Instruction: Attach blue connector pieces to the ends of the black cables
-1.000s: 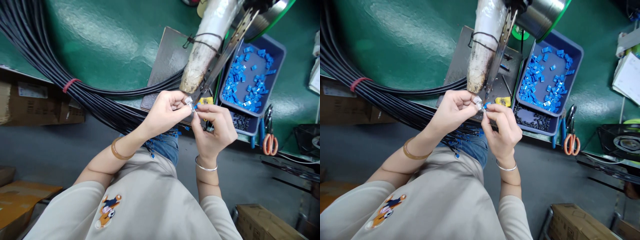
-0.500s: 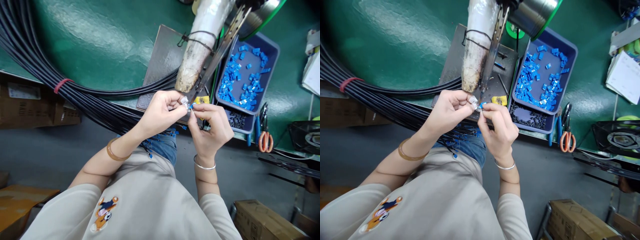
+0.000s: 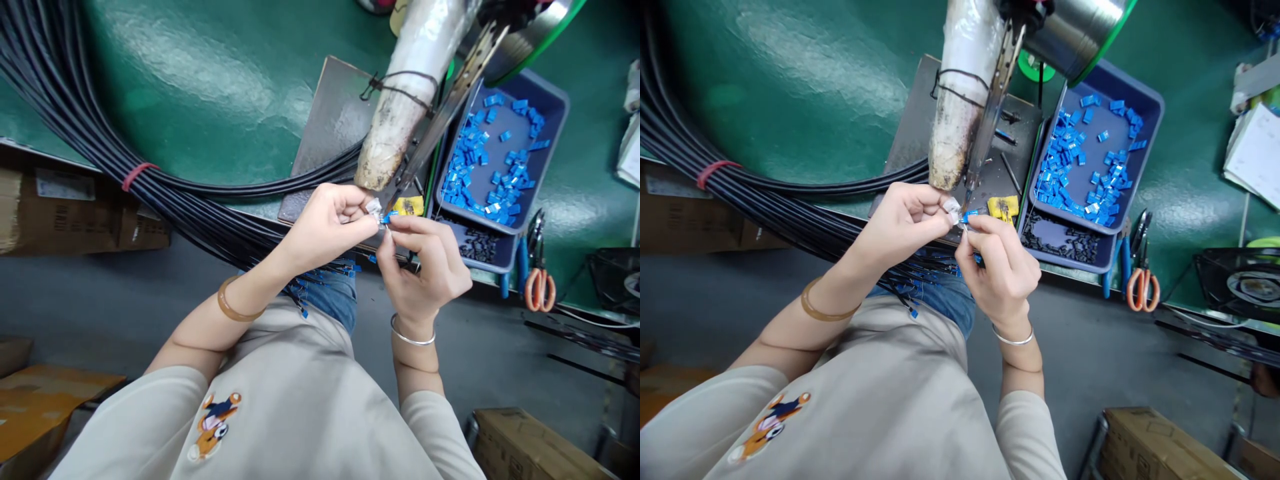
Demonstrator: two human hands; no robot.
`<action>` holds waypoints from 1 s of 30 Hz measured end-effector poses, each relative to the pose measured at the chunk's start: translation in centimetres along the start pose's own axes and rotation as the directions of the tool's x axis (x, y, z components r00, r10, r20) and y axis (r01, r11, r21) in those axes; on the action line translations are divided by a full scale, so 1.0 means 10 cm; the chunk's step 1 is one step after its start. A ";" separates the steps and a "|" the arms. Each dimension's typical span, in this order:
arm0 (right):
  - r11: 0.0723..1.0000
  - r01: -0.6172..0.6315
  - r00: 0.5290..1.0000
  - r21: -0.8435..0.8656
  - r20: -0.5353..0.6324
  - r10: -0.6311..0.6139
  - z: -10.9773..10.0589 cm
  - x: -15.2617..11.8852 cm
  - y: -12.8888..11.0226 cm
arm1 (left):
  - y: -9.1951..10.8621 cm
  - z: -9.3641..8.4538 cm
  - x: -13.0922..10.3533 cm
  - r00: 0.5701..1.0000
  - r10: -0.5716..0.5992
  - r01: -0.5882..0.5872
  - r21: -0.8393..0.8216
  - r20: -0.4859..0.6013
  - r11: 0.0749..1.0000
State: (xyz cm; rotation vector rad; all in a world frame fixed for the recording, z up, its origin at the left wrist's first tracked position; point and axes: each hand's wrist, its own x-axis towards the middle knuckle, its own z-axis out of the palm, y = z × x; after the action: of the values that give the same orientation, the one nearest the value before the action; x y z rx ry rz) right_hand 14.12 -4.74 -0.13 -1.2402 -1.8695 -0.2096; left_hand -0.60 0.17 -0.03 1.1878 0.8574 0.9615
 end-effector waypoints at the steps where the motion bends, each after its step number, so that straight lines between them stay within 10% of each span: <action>1: 1.000 -0.002 1.000 -0.001 0.003 0.002 0.00 -0.01 0.00 | -0.01 -0.01 0.00 1.000 -0.014 0.014 -0.005 0.008 1.000; 9: 0.863 -0.269 0.901 0.428 -0.206 0.383 -0.19 0.00 -0.06 | 0.00 0.00 -0.02 0.997 -0.063 0.062 0.017 0.037 0.998; 12: 0.821 -0.344 0.889 0.455 -0.123 0.441 -0.22 -0.02 -0.06 | 0.02 0.00 -0.03 0.998 -0.059 0.059 0.006 0.037 0.998; 18: 0.945 -0.266 0.964 0.189 0.024 0.266 -0.10 -0.10 0.00 | 0.00 -0.01 -0.03 0.998 -0.035 0.035 -0.003 0.049 0.999; 30: 0.954 -0.191 0.981 0.232 0.034 0.189 -0.03 -0.06 0.02 | 0.01 -0.01 -0.01 1.000 0.015 -0.015 0.010 0.026 1.000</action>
State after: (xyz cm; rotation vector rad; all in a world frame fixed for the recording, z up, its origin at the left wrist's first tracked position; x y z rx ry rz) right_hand 14.55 -5.26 -0.43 -1.2474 -1.7145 0.1206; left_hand -0.72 0.09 0.08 1.2148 0.8350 0.9529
